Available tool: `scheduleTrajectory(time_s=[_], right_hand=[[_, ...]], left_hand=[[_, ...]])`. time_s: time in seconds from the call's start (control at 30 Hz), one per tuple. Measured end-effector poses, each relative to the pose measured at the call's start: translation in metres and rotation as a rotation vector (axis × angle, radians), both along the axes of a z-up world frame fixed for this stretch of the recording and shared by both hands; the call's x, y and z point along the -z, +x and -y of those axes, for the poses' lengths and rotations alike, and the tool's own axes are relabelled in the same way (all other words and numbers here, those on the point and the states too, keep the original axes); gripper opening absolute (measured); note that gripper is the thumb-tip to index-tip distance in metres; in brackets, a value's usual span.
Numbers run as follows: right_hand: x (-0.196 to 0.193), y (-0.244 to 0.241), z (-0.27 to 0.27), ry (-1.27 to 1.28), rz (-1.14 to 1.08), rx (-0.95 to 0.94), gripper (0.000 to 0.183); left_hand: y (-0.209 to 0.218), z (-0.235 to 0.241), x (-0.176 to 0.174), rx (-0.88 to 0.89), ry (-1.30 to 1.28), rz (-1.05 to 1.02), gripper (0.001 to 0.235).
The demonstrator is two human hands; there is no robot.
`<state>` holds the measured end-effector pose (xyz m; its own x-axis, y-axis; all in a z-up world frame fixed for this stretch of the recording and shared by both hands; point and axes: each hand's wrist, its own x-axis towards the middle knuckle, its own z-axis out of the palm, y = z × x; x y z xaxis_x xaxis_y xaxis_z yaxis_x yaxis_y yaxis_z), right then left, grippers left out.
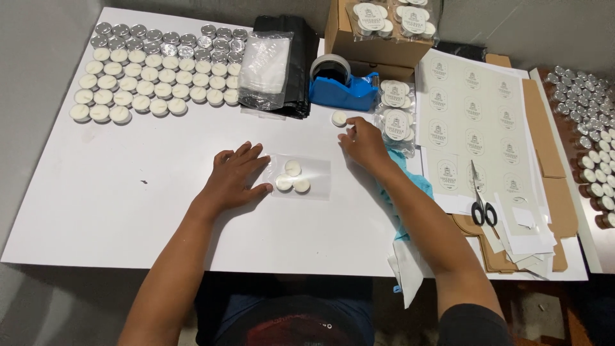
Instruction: A person wipes tea light candles, places them into a plastic bag, and then uses scissors to cut out printed labels from a sheet.
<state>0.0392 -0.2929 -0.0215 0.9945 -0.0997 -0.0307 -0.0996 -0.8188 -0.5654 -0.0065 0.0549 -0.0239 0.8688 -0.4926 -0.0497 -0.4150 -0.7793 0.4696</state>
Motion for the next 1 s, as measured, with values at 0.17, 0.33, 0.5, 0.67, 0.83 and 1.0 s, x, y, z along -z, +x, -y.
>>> scheduleTrajectory(time_s=[0.17,0.33,0.5,0.67,0.83,1.0], right_hand=[[-0.01,0.016,-0.022,-0.077,-0.065,0.033,0.068],[-0.032,0.014,-0.035,-0.03,-0.094,0.08,0.061],[-0.038,0.001,-0.032,0.042,-0.099,0.056,0.048],[-0.071,-0.051,-0.031,0.08,-0.173,-0.003,0.05],[-0.066,-0.086,-0.024,0.053,-0.299,-0.085,0.053],[-0.067,-0.096,-0.033,0.116,-0.356,-0.204,0.047]], left_hand=[[0.001,-0.001,-0.003,0.007,0.002,-0.003,0.067],[-0.001,-0.002,-0.002,0.002,-0.015,-0.008,0.066],[-0.001,-0.002,-0.008,0.01,-0.014,-0.003,0.064],[-0.001,-0.003,-0.009,0.028,-0.005,0.002,0.064],[-0.001,-0.002,-0.005,0.035,-0.008,0.007,0.064],[0.0,-0.003,-0.001,0.023,-0.039,0.024,0.061]])
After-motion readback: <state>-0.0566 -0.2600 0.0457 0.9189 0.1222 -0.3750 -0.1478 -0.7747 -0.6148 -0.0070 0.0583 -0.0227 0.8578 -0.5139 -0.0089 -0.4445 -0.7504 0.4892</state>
